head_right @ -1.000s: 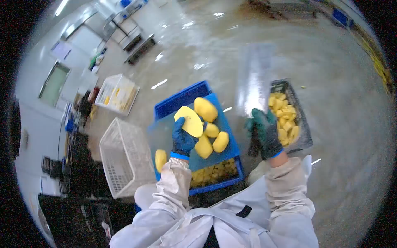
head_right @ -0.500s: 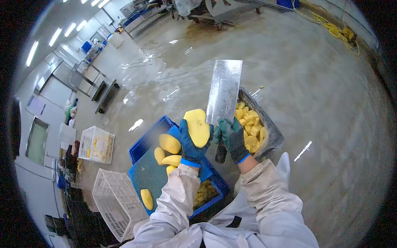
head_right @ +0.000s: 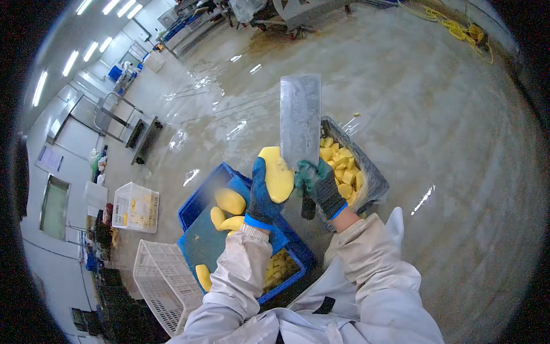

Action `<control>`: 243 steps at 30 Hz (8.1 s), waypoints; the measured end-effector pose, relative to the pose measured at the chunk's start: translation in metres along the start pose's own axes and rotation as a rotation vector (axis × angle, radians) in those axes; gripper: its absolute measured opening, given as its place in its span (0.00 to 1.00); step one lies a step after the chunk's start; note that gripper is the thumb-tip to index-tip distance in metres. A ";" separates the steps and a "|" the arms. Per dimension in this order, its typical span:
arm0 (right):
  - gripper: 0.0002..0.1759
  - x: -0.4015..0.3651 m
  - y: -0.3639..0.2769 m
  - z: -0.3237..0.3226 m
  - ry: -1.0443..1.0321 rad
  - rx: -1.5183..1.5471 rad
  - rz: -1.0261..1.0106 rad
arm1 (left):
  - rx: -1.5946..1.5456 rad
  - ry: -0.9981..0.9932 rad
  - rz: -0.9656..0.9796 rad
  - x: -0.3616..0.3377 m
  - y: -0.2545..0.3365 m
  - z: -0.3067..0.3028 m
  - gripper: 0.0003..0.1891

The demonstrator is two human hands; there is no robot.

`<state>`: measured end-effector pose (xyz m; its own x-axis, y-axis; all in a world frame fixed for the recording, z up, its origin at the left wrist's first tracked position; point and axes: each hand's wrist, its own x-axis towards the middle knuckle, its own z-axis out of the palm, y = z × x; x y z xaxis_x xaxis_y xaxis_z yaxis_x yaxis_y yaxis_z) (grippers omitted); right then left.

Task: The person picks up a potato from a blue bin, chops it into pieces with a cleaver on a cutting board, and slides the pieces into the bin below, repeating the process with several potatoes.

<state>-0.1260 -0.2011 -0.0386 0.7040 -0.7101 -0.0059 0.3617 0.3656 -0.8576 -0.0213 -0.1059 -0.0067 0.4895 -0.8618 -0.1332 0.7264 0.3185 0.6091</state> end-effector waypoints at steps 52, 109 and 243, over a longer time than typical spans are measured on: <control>0.08 0.001 -0.020 -0.033 0.064 -0.985 -0.528 | -0.021 -0.208 -0.404 0.019 0.009 -0.031 0.39; 0.14 -0.185 0.180 0.231 -0.985 -1.460 -0.128 | 1.410 0.979 0.293 -0.336 0.048 -0.296 0.25; 0.17 -0.310 0.138 0.182 -1.088 -1.749 0.079 | 1.642 0.982 0.310 -0.364 0.023 -0.277 0.17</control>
<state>-0.1826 0.1790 -0.0614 0.9197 0.0872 -0.3829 -0.0579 -0.9343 -0.3518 -0.0485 0.3245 -0.1610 0.9731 -0.1840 0.1385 -0.2298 -0.7332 0.6400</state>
